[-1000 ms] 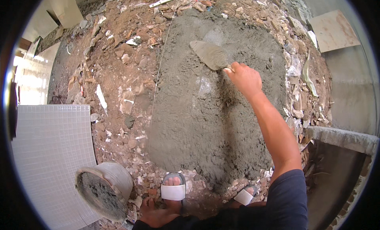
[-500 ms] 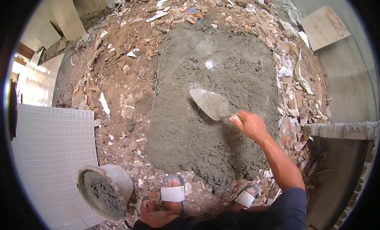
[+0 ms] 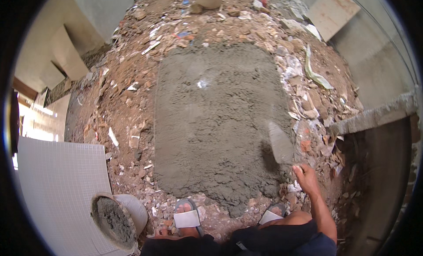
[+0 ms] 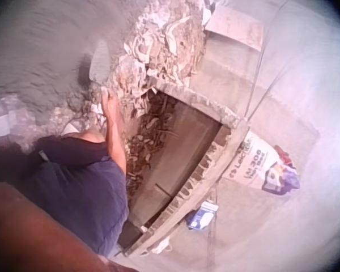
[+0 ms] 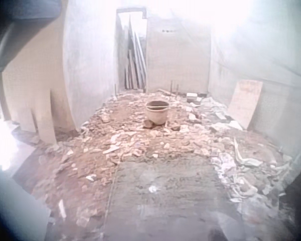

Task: The person scoops cement from a bucket and spreads it on the floor with a trowel, then places a large white tile onto the cement bed and taps it with a rubber mallet to level and secure it.

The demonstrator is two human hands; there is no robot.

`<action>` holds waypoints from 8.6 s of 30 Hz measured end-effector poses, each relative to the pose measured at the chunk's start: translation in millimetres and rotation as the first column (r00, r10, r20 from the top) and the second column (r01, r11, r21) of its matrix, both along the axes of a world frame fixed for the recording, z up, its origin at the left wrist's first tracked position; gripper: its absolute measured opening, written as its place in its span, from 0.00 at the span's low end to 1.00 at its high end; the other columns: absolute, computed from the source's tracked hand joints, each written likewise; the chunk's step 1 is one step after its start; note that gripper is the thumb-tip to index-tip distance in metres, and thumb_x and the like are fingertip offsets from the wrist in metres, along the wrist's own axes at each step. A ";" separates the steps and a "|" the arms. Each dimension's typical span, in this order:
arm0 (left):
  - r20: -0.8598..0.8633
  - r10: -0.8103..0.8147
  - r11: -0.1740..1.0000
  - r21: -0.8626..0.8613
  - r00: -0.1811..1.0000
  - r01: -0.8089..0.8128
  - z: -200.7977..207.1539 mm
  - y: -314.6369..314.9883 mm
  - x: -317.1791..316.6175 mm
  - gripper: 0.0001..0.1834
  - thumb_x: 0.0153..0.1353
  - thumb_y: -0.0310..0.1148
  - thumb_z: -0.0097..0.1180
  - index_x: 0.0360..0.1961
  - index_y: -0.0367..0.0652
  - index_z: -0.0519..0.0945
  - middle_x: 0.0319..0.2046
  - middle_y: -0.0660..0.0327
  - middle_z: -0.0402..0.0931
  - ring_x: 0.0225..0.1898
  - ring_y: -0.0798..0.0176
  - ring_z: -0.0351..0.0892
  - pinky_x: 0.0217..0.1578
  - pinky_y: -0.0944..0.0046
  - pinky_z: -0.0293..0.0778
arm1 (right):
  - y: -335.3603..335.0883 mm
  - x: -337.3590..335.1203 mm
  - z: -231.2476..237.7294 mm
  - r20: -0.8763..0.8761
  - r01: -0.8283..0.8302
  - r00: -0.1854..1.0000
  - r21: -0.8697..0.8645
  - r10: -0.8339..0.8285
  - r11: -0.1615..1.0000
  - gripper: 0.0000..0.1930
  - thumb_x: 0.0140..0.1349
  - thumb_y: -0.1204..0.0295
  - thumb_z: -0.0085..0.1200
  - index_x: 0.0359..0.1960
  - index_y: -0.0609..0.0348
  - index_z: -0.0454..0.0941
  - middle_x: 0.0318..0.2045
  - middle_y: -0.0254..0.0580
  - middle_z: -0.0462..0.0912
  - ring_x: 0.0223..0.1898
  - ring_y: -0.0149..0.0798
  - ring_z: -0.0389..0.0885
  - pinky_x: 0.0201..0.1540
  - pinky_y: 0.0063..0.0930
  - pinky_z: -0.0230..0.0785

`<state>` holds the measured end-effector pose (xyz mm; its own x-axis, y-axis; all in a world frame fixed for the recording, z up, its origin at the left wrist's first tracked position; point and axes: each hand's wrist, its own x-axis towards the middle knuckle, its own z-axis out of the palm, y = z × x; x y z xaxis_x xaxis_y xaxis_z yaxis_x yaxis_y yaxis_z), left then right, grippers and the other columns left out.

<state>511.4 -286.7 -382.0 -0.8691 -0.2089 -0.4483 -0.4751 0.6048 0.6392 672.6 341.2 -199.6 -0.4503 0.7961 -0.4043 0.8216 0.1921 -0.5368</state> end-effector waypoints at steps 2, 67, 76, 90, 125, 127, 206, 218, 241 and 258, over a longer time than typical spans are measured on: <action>-0.005 -0.001 0.999 -0.036 1.000 0.001 -0.3 4.5 -2.5 0.16 0.61 0.38 0.62 0.27 0.35 0.76 0.19 0.58 0.73 0.22 0.63 0.68 0.26 0.59 0.68 | 8.0 34.6 -26.6 -0.165 0.252 0.952 -0.047 -0.257 0.967 0.20 0.65 0.56 0.57 0.32 0.66 0.77 0.21 0.38 0.75 0.25 0.29 0.74 0.30 0.32 0.68; 0.028 0.236 0.962 -0.145 0.971 -0.230 649.4 -144.9 141.1 0.17 0.62 0.40 0.53 0.36 0.34 0.80 0.32 0.44 0.82 0.40 0.41 0.83 0.42 0.50 0.75 | -116.9 218.2 435.1 -0.029 -0.294 0.954 -0.301 0.300 0.907 0.13 0.63 0.63 0.57 0.36 0.62 0.82 0.20 0.37 0.78 0.21 0.34 0.78 0.24 0.32 0.71; 0.261 0.239 0.891 -0.442 0.935 -0.104 682.7 -101.3 186.7 0.20 0.60 0.43 0.53 0.41 0.34 0.82 0.42 0.41 0.82 0.49 0.37 0.79 0.50 0.46 0.73 | -81.4 80.7 436.1 -0.303 -0.018 0.946 -0.409 -0.117 0.912 0.15 0.68 0.60 0.52 0.43 0.61 0.80 0.22 0.33 0.77 0.18 0.28 0.74 0.19 0.23 0.64; -0.064 0.003 0.808 -0.587 0.998 -0.041 671.4 -69.8 -130.6 0.21 0.64 0.48 0.51 0.40 0.40 0.83 0.39 0.41 0.81 0.43 0.35 0.80 0.46 0.41 0.72 | -171.6 219.1 385.4 0.080 -0.190 0.970 -0.330 0.228 0.925 0.12 0.64 0.64 0.52 0.33 0.60 0.79 0.21 0.43 0.78 0.24 0.47 0.78 0.26 0.41 0.71; -0.063 0.171 0.466 -0.874 0.983 -0.137 557.9 -153.4 -503.0 0.39 0.61 0.52 0.59 0.67 0.42 0.65 0.64 0.48 0.66 0.65 0.48 0.65 0.60 0.40 0.55 | -575.9 -845.8 326.8 -0.441 -0.962 0.102 -0.272 0.892 -0.024 0.40 0.62 0.55 0.57 0.70 0.63 0.56 0.67 0.58 0.63 0.69 0.55 0.61 0.70 0.42 0.54; -0.115 0.121 0.456 -0.876 0.986 -0.158 557.1 -151.1 -499.5 0.38 0.59 0.52 0.61 0.65 0.42 0.67 0.62 0.48 0.68 0.64 0.48 0.66 0.60 0.40 0.56 | -587.5 -846.3 319.9 -0.384 -0.961 0.034 -0.265 0.923 -0.075 0.42 0.60 0.53 0.58 0.71 0.60 0.55 0.70 0.54 0.60 0.71 0.51 0.58 0.71 0.41 0.52; -0.348 -0.811 0.228 0.552 0.471 0.802 894.9 491.7 -107.0 0.65 0.53 0.49 0.66 0.68 0.17 0.32 0.70 0.24 0.30 0.74 0.32 0.31 0.73 0.51 0.39 | -25.9 -320.2 809.1 -0.177 0.054 0.962 0.873 0.211 0.484 0.27 0.63 0.51 0.59 0.16 0.61 0.72 0.09 0.43 0.68 0.12 0.36 0.69 0.18 0.35 0.61; -0.273 -0.801 0.261 0.640 0.532 0.723 715.1 528.3 -106.4 0.49 0.57 0.49 0.61 0.69 0.29 0.53 0.65 0.31 0.60 0.66 0.37 0.63 0.62 0.53 0.63 | 11.8 -332.7 611.9 0.057 -0.183 0.978 0.691 0.200 0.699 0.20 0.68 0.56 0.51 0.19 0.50 0.73 0.12 0.29 0.71 0.11 0.26 0.68 0.11 0.25 0.60; 0.211 -0.578 0.787 0.398 0.789 0.470 728.9 380.2 -249.2 0.13 0.59 0.24 0.58 0.44 0.29 0.77 0.38 0.58 0.79 0.38 0.67 0.77 0.39 0.68 0.72 | -88.9 -468.6 524.7 -0.436 -0.104 0.873 0.273 0.220 0.956 0.05 0.54 0.72 0.57 0.28 0.60 0.76 0.19 0.42 0.80 0.17 0.33 0.80 0.16 0.31 0.72; 0.370 -0.245 0.880 -0.303 0.896 0.366 763.6 242.3 -335.0 0.28 0.52 0.30 0.65 0.54 0.31 0.72 0.42 0.54 0.77 0.40 0.60 0.79 0.42 0.61 0.78 | -139.4 -347.3 80.4 0.274 0.575 0.719 -0.750 -0.639 0.327 0.42 0.65 0.33 0.36 0.66 0.54 0.68 0.67 0.55 0.66 0.70 0.56 0.60 0.71 0.47 0.51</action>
